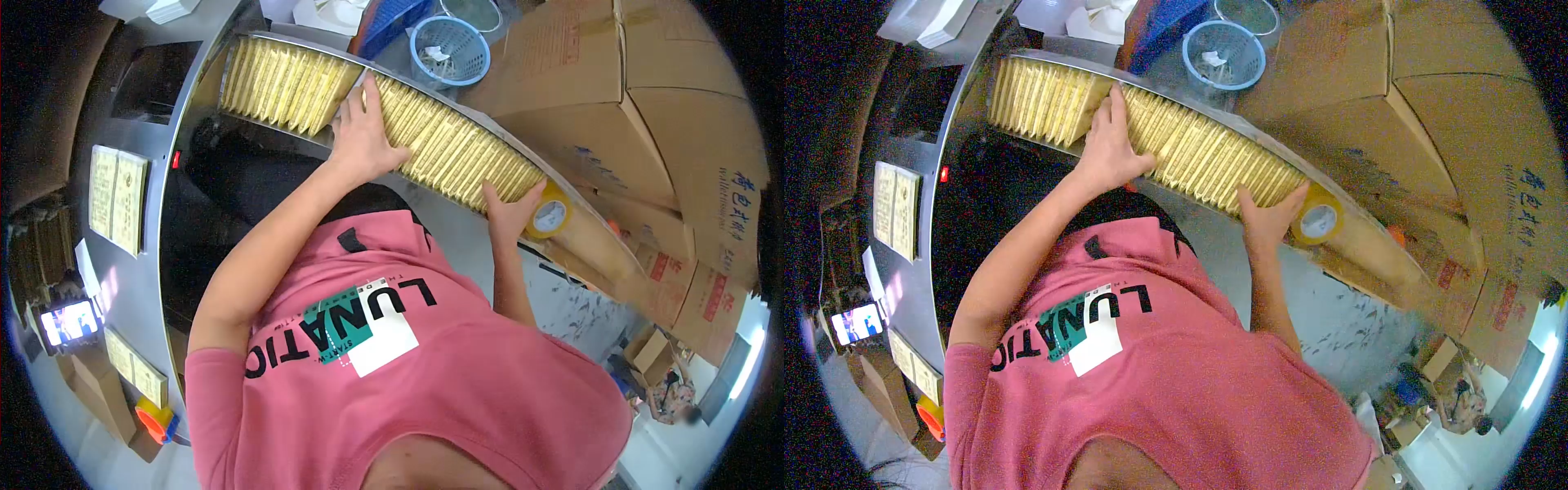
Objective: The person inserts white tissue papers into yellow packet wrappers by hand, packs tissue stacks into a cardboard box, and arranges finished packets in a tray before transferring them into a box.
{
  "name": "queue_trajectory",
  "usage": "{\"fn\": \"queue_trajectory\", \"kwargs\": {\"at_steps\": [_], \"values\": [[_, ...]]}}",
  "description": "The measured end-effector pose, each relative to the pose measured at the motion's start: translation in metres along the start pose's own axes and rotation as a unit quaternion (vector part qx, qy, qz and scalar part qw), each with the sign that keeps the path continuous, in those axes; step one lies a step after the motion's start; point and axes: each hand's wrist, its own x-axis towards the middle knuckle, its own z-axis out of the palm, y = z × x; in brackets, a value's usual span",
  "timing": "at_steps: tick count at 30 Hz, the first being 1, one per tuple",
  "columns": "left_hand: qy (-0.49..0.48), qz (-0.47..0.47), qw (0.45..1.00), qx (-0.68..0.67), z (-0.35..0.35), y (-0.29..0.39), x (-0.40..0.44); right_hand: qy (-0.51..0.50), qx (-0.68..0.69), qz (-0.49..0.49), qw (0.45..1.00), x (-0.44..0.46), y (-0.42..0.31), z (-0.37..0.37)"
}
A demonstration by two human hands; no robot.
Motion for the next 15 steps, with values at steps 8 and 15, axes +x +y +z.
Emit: {"fn": "queue_trajectory", "kwargs": {"at_steps": [8,15], "values": [[0.028,0.054,0.995,-0.073,0.003,-0.014,0.005,0.001,-0.044,0.022,0.999,0.000,0.004,0.007],[0.017,-0.016,1.000,0.020,-0.006,0.005,0.000,-0.025,-0.039,0.047,0.998,-0.001,-0.012,-0.003]]}}
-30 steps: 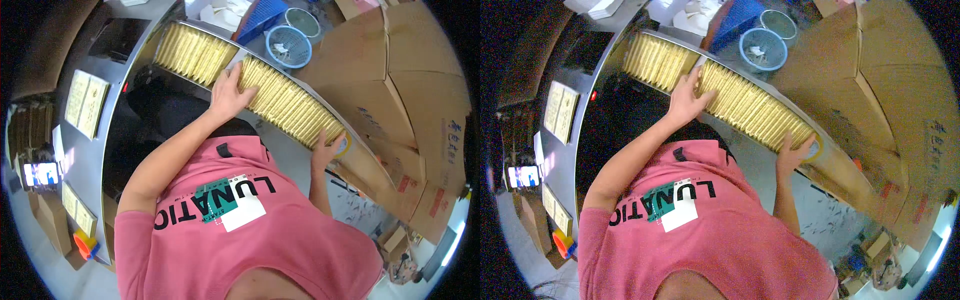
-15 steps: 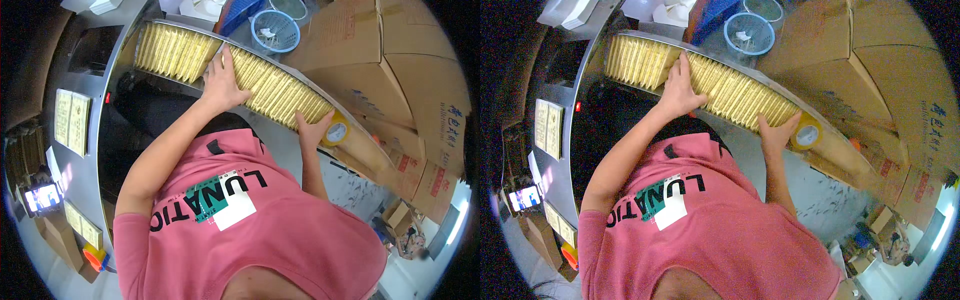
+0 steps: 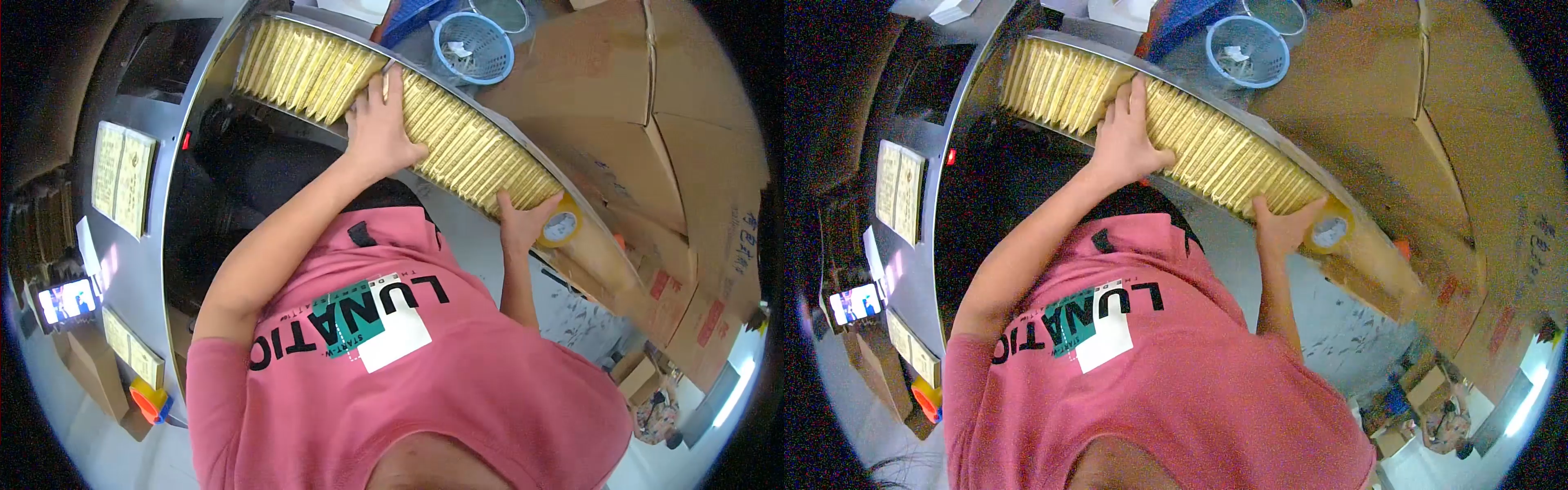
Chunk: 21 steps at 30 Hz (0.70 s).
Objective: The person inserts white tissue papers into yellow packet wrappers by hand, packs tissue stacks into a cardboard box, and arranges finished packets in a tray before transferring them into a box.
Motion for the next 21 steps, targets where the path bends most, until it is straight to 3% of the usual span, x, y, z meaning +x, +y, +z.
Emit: {"fn": "queue_trajectory", "kwargs": {"at_steps": [4,9,11,14,16,18,20,21], "values": [[0.017,0.005,0.998,-0.065,0.008,-0.014,0.001,0.020,-0.011,-0.009,1.000,0.002,0.011,0.011],[-0.035,0.000,0.993,-0.110,-0.004,0.001,-0.006,0.049,0.054,-0.002,0.997,-0.003,0.010,0.018],[-0.058,-0.008,0.987,-0.151,-0.023,0.012,-0.020,-0.007,0.227,0.003,0.974,-0.019,-0.011,-0.014],[-0.055,-0.019,0.992,-0.112,-0.084,0.031,-0.048,0.016,0.087,-0.053,0.995,-0.034,-0.029,-0.045],[0.020,-0.014,0.994,-0.103,-0.125,0.025,-0.059,-0.015,0.102,-0.124,0.987,-0.025,-0.059,-0.033],[0.174,0.019,0.983,-0.058,-0.176,0.010,-0.071,-0.024,0.242,-0.195,0.950,-0.017,-0.132,-0.014],[0.341,0.041,0.939,0.017,-0.232,-0.007,-0.094,-0.028,0.250,-0.375,0.892,0.001,-0.200,0.024],[0.378,0.004,0.922,0.085,-0.263,-0.015,-0.115,-0.073,0.316,-0.438,0.838,-0.003,-0.247,0.042]]}}
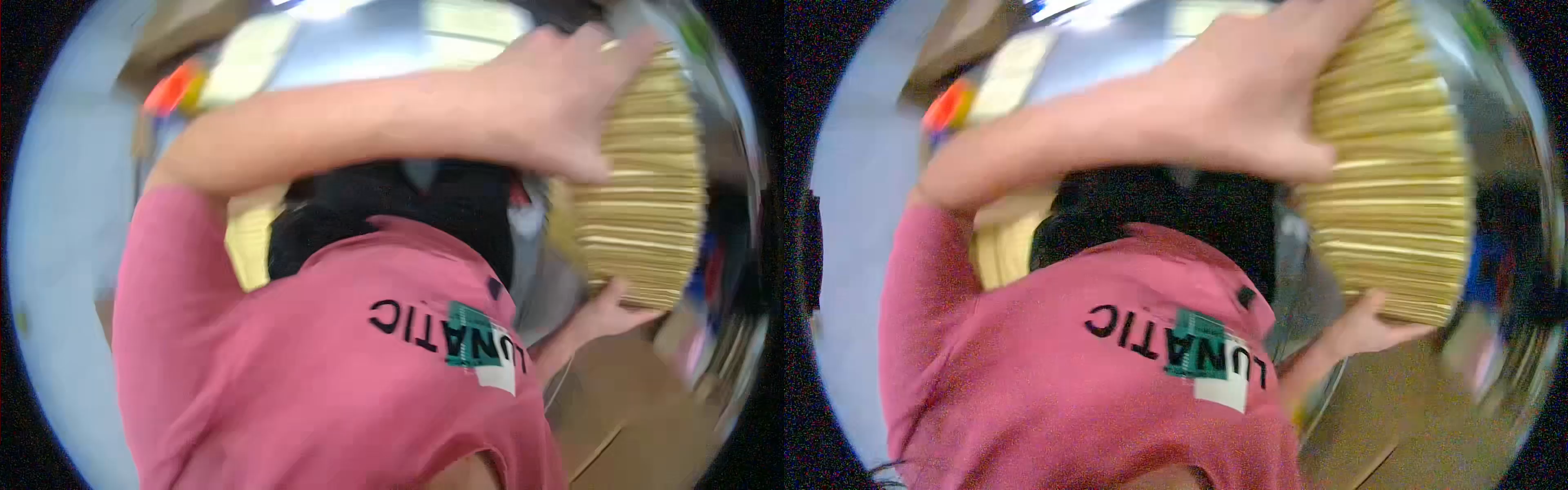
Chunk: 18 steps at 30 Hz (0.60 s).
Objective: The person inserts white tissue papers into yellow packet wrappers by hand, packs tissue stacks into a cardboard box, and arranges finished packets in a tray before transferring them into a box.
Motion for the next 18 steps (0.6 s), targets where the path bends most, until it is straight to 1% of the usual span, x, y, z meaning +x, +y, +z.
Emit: {"fn": "queue_trajectory", "kwargs": {"at_steps": [1,3,4,5,6,7,8,9,10,11,13,14,15,17,18], "values": [[-0.018,-0.071,0.996,0.051,-0.048,-0.002,0.001,-0.034,0.093,-0.060,0.993,0.027,-0.021,0.040],[0.160,-0.084,0.973,0.143,-0.118,-0.015,-0.024,-0.067,0.163,-0.139,0.974,0.054,-0.077,0.113],[0.181,-0.131,0.955,0.196,-0.165,-0.013,-0.043,-0.117,0.223,-0.159,0.955,0.055,-0.118,0.145],[0.088,-0.273,0.948,0.141,-0.209,0.001,-0.065,-0.159,0.275,-0.180,0.931,0.050,-0.154,0.170],[0.006,-0.399,0.915,0.063,-0.240,0.021,-0.089,-0.199,0.304,-0.220,0.905,0.039,-0.188,0.192],[0.076,-0.446,0.890,0.052,-0.254,0.046,-0.116,-0.230,0.326,-0.261,0.879,0.023,-0.221,0.210],[0.145,-0.480,0.864,0.038,-0.262,0.070,-0.142,-0.286,0.459,-0.247,0.804,-0.004,-0.254,0.219],[0.171,-0.489,0.854,0.057,-0.266,0.088,-0.168,-0.335,0.576,-0.227,0.711,-0.036,-0.284,0.219],[0.242,-0.496,0.823,0.136,-0.283,0.083,-0.217,-0.378,0.559,-0.255,0.693,-0.082,-0.325,0.226],[0.305,-0.498,0.783,0.213,-0.280,0.087,-0.261,-0.415,0.539,-0.284,0.676,-0.120,-0.345,0.221],[0.411,-0.493,0.680,0.356,-0.264,0.095,-0.335,-0.436,0.550,-0.314,0.639,-0.185,-0.373,0.216],[0.454,-0.484,0.619,0.420,-0.253,0.100,-0.369,-0.460,0.553,-0.337,0.608,-0.212,-0.384,0.209],[0.464,-0.489,0.608,0.420,-0.243,0.108,-0.401,-0.481,0.553,-0.360,0.577,-0.237,-0.394,0.201],[0.505,-0.614,0.457,0.399,-0.219,0.118,-0.456,-0.485,0.515,-0.412,0.574,-0.292,-0.400,0.192],[0.513,-0.613,0.451,0.397,-0.207,0.116,-0.477,-0.523,0.508,-0.420,0.540,-0.320,-0.401,0.193]]}}
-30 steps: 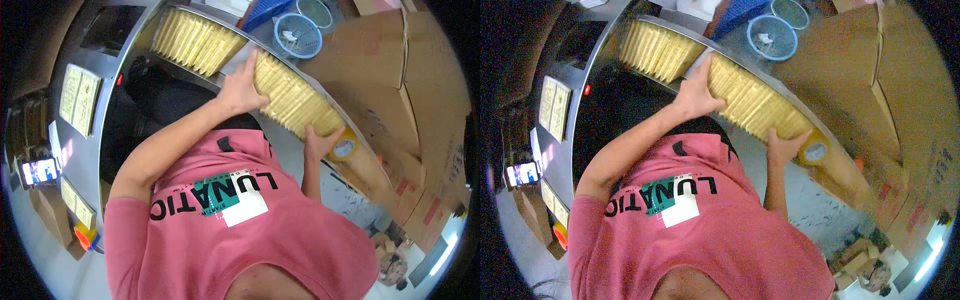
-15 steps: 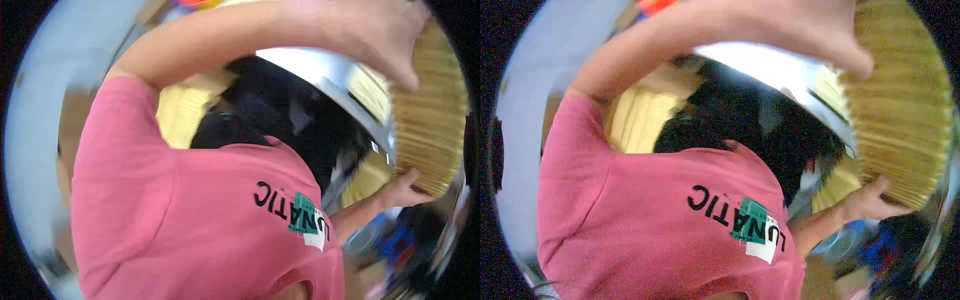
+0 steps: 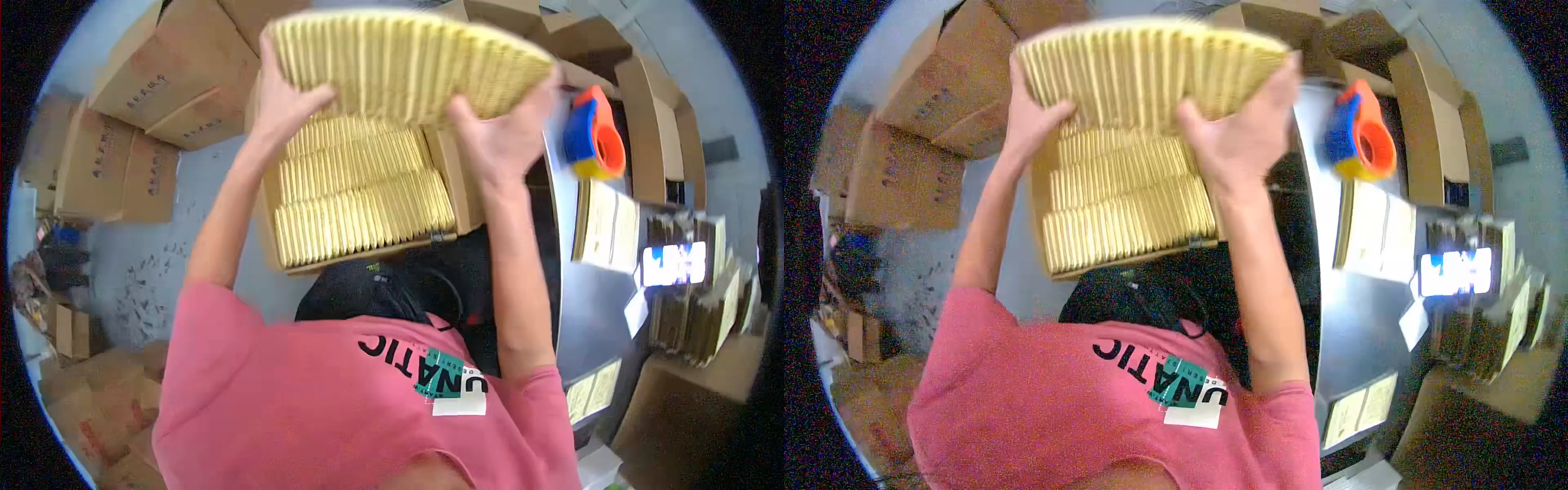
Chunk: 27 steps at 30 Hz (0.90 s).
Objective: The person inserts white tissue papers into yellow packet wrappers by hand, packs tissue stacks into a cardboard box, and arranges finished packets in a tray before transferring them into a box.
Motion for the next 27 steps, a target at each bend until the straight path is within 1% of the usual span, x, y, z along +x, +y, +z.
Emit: {"fn": "queue_trajectory", "kwargs": {"at_steps": [1,2,3,4,5,6,7,8,9,11,12,13,14,15,16,17,18,19,20,21,22,23,24,25,26,27], "values": [[0.007,-0.065,0.998,-0.025,0.005,-0.022,-0.010,-0.048,0.023,0.003,0.999,-0.003,0.002,0.025],[0.016,-0.131,0.990,-0.050,0.010,-0.044,-0.022,-0.115,0.021,0.040,0.992,-0.008,-0.001,0.045],[0.022,-0.142,0.988,-0.055,0.017,-0.070,-0.032,-0.182,0.019,0.079,0.980,-0.012,-0.003,0.066],[0.006,-0.206,0.978,-0.036,0.024,-0.095,-0.041,-0.218,0.030,0.072,0.973,-0.019,0.005,0.090],[-0.010,-0.267,0.963,-0.017,0.027,-0.111,-0.045,-0.227,0.028,0.064,0.971,-0.025,0.008,0.111],[-0.010,-0.278,0.960,-0.021,0.031,-0.132,-0.043,-0.257,0.001,0.066,0.964,-0.030,0.011,0.137],[-0.040,-0.339,0.940,-0.004,0.032,-0.140,-0.045,-0.284,-0.024,0.067,0.956,-0.035,0.013,0.152],[-0.068,-0.400,0.914,0.012,0.033,-0.149,-0.050,-0.321,-0.011,0.083,0.943,-0.040,0.016,0.166],[-0.065,-0.409,0.910,0.008,0.037,-0.161,-0.052,-0.330,-0.012,0.077,0.941,-0.045,0.019,0.180],[-0.065,-0.414,0.906,0.063,0.045,-0.187,-0.055,-0.388,-0.034,0.105,0.915,-0.049,0.018,0.204],[-0.060,-0.420,0.903,0.060,0.049,-0.198,-0.056,-0.404,-0.044,0.097,0.909,-0.054,0.021,0.215],[-0.055,-0.389,0.915,0.089,0.054,-0.208,-0.059,-0.406,-0.044,0.087,0.909,-0.059,0.028,0.227],[-0.053,-0.361,0.923,0.121,0.060,-0.219,-0.064,-0.447,-0.059,0.095,0.887,-0.065,0.038,0.240],[-0.053,-0.368,0.920,0.120,0.073,-0.236,-0.071,-0.489,-0.074,0.107,0.862,-0.074,0.047,0.251],[-0.109,-0.385,0.901,0.168,0.089,-0.257,-0.080,-0.585,-0.116,0.115,0.794,-0.081,0.061,0.259],[-0.167,-0.397,0.877,0.214,0.091,-0.253,-0.079,-0.590,-0.117,0.116,0.790,-0.088,0.065,0.261],[-0.186,-0.426,0.868,0.177,0.090,-0.248,-0.077,-0.604,-0.124,0.146,0.774,-0.093,0.069,0.263],[-0.190,-0.423,0.868,0.176,0.083,-0.243,-0.075,-0.614,-0.132,0.178,0.757,-0.094,0.072,0.260],[-0.222,-0.393,0.860,0.239,0.077,-0.239,-0.072,-0.609,-0.135,0.186,0.759,-0.089,0.070,0.248],[-0.255,-0.355,0.848,0.300,0.075,-0.233,-0.067,-0.565,-0.078,0.135,0.811,-0.084,0.071,0.230],[-0.295,-0.297,0.823,0.385,0.063,-0.193,-0.048,-0.512,-0.025,0.086,0.854,-0.080,0.068,0.204],[-0.308,-0.277,0.826,0.381,0.060,-0.185,-0.050,-0.454,0.024,0.036,0.890,-0.080,0.066,0.176],[-0.256,-0.233,0.890,0.297,0.055,-0.185,-0.053,-0.410,0.106,0.085,0.902,-0.087,0.064,0.141],[-0.205,-0.182,0.940,0.202,0.055,-0.181,-0.053,-0.353,0.184,0.130,0.908,-0.097,0.058,0.102],[-0.205,-0.181,0.958,0.085,0.058,-0.167,-0.055,-0.368,0.189,0.200,0.888,-0.101,0.050,0.057],[-0.219,-0.177,0.959,-0.038,0.066,-0.147,-0.058,-0.368,0.191,0.276,0.867,-0.110,0.044,0.008]]}}
